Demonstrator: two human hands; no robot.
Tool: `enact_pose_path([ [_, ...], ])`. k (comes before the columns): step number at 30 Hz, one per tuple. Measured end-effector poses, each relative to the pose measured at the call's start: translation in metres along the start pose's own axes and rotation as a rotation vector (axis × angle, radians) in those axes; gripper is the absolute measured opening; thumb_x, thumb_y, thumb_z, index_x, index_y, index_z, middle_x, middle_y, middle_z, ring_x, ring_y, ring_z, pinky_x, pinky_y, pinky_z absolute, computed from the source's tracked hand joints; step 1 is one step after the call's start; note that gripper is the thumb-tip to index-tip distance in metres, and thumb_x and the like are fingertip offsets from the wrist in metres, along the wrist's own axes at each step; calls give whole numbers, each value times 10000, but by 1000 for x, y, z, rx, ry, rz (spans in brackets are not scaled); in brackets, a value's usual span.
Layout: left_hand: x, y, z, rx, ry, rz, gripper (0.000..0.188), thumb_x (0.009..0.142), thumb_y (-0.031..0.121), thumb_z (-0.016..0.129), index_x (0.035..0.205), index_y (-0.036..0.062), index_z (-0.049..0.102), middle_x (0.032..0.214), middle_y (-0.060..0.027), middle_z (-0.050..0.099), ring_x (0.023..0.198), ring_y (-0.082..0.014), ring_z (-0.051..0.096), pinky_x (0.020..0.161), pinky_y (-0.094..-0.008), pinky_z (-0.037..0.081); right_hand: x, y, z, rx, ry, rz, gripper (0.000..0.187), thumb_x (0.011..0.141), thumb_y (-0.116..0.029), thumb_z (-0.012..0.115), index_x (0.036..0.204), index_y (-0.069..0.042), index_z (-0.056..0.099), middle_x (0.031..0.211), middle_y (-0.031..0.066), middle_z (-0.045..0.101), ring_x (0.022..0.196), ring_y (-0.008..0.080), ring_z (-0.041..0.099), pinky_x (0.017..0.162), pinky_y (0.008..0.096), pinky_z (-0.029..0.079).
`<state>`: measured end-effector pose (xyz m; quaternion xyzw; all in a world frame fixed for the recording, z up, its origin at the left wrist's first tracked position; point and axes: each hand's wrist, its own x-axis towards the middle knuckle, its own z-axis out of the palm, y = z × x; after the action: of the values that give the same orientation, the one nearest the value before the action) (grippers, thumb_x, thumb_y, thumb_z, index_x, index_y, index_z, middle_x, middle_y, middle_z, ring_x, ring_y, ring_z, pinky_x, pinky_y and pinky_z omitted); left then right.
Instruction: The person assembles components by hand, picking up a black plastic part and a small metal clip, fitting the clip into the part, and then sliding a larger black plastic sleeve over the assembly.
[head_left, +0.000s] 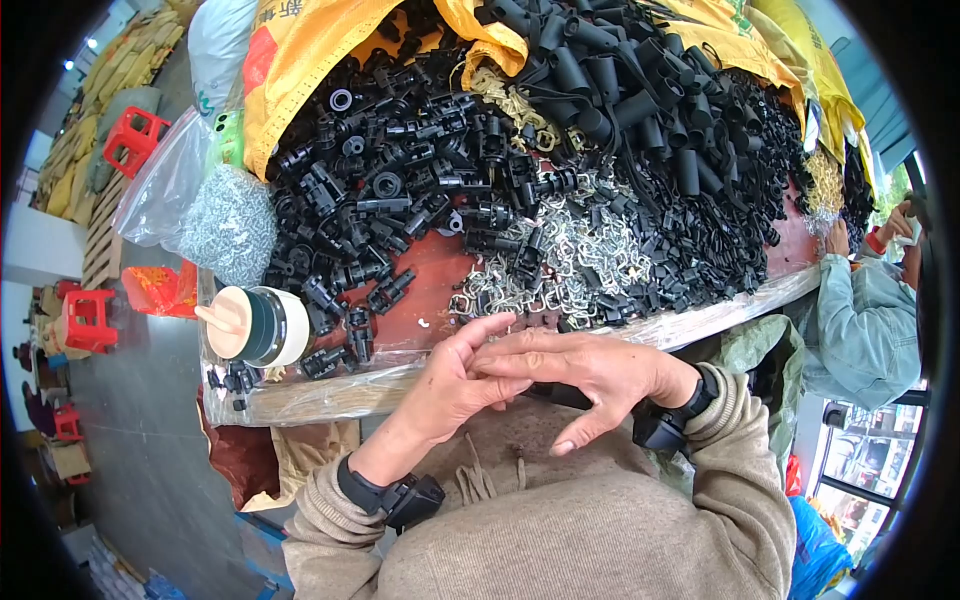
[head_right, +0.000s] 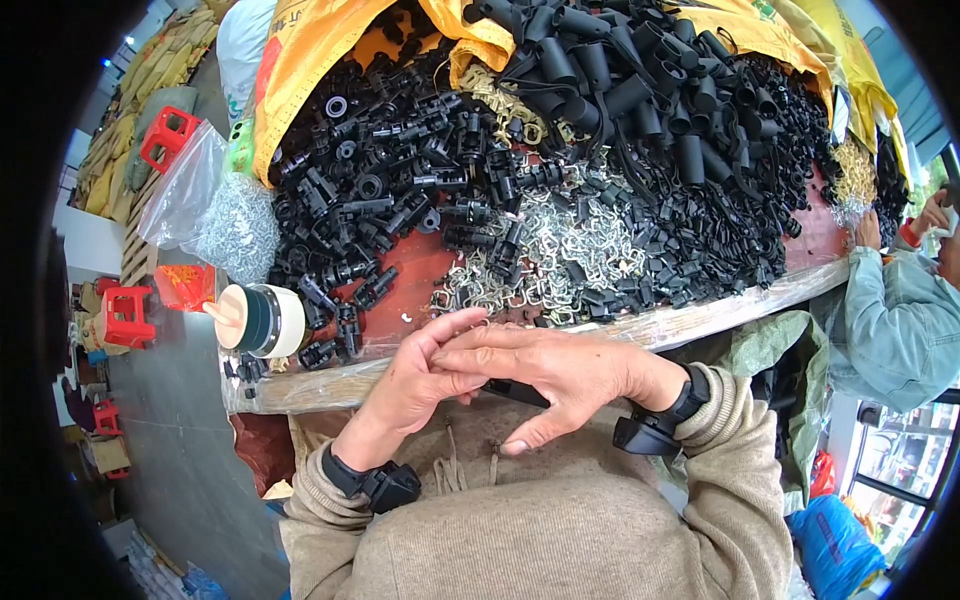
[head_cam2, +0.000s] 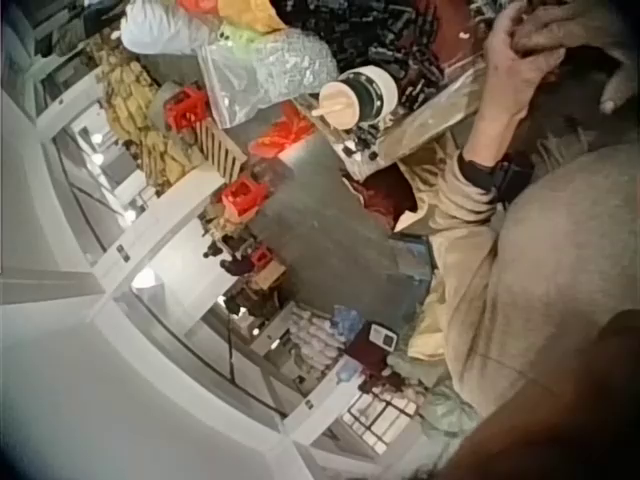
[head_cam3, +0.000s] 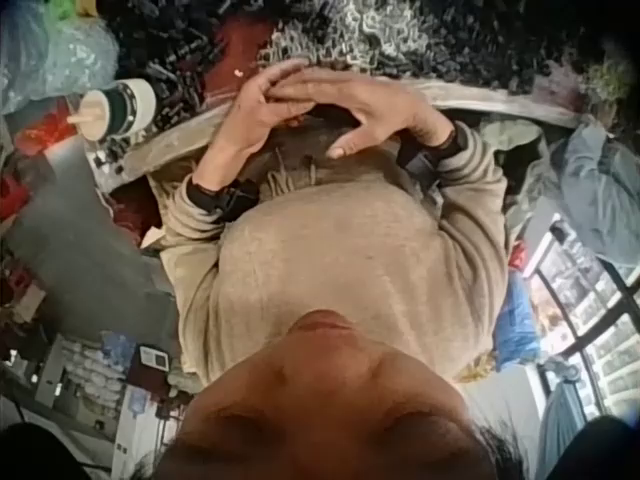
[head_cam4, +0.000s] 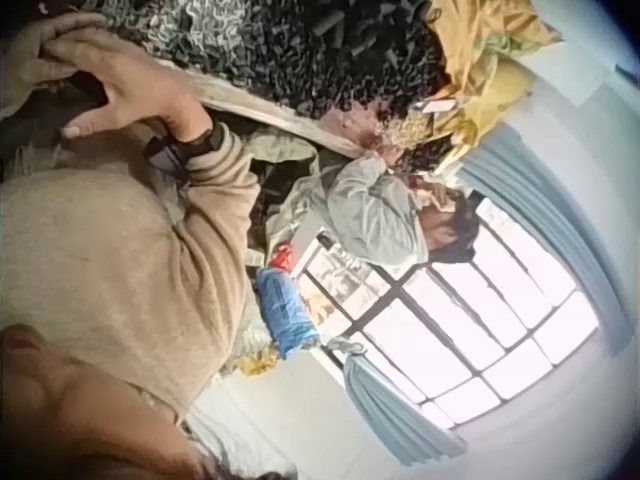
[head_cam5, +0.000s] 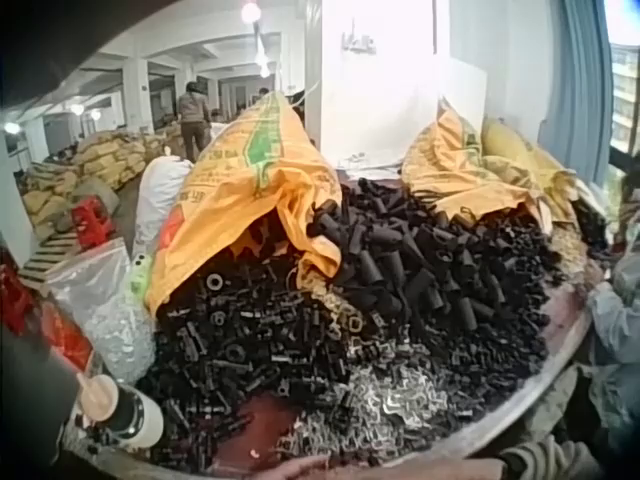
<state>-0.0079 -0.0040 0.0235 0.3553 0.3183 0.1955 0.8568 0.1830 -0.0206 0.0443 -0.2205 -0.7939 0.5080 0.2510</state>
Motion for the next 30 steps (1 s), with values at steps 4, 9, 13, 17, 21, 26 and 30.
enact_pose_path([
  [4, -1, -7, 5, -104, -21, 26, 681, 709, 17, 662, 1271, -15, 278, 1075, -65, 512, 921, -116, 519, 727, -226, 463, -3, 2, 4, 43, 46, 41, 761, 671, -428, 657, 1220, 23, 385, 1141, 180, 474, 1062, 327, 461, 884, 413, 371],
  [9, 4, -11, 2, -159, -48, 40, 701, 686, -28, 660, 1274, -4, 280, 1130, -75, 476, 1013, -139, 486, 842, -259, 434, -4, 7, 8, -51, 270, -52, 660, 712, -425, 593, 1157, 34, 432, 1052, 180, 524, 967, 321, 514, 841, 397, 403],
  [13, 4, -10, 5, -192, -45, 30, 697, 685, -39, 654, 1273, -3, 283, 1120, -72, 483, 1009, -139, 493, 838, -257, 436, -4, 11, 13, -54, 373, -71, 594, 727, -405, 567, 1115, 31, 459, 1036, 184, 524, 948, 318, 519, 833, 384, 405],
  [17, 5, -11, 6, -223, -38, 37, 656, 692, -38, 647, 1257, -2, 317, 1128, -61, 481, 1001, -132, 496, 849, -260, 433, -5, 13, 17, -29, 449, -53, 645, 734, -484, 527, 1107, 38, 459, 989, 176, 544, 904, 292, 536, 804, 376, 419],
  [21, 6, -8, 10, -232, -20, 89, 609, 699, -27, 647, 1234, -1, 357, 1135, -49, 480, 985, -123, 503, 849, -261, 434, -3, 12, 20, 187, 468, 28, 727, 734, -549, 505, 1151, 38, 412, 1030, 158, 521, 937, 253, 522, 834, 361, 400],
  [26, 7, -14, 5, -267, -2, 109, 575, 709, -15, 644, 1219, 2, 379, 1146, -45, 477, 970, -118, 509, 854, -259, 431, 0, 7, 22, 604, 513, 176, 842, 714, -632, 482, 1212, 31, 333, 1082, 131, 480, 978, 208, 492, 876, 336, 367],
  [30, 8, -14, 4, -259, -13, 102, 562, 713, -6, 644, 1215, 4, 390, 1148, -45, 477, 968, -123, 508, 848, -263, 428, 1, 5, 22, 661, 521, 191, 824, 718, -625, 487, 1192, 35, 354, 1061, 125, 481, 969, 197, 491, 868, 322, 369],
])
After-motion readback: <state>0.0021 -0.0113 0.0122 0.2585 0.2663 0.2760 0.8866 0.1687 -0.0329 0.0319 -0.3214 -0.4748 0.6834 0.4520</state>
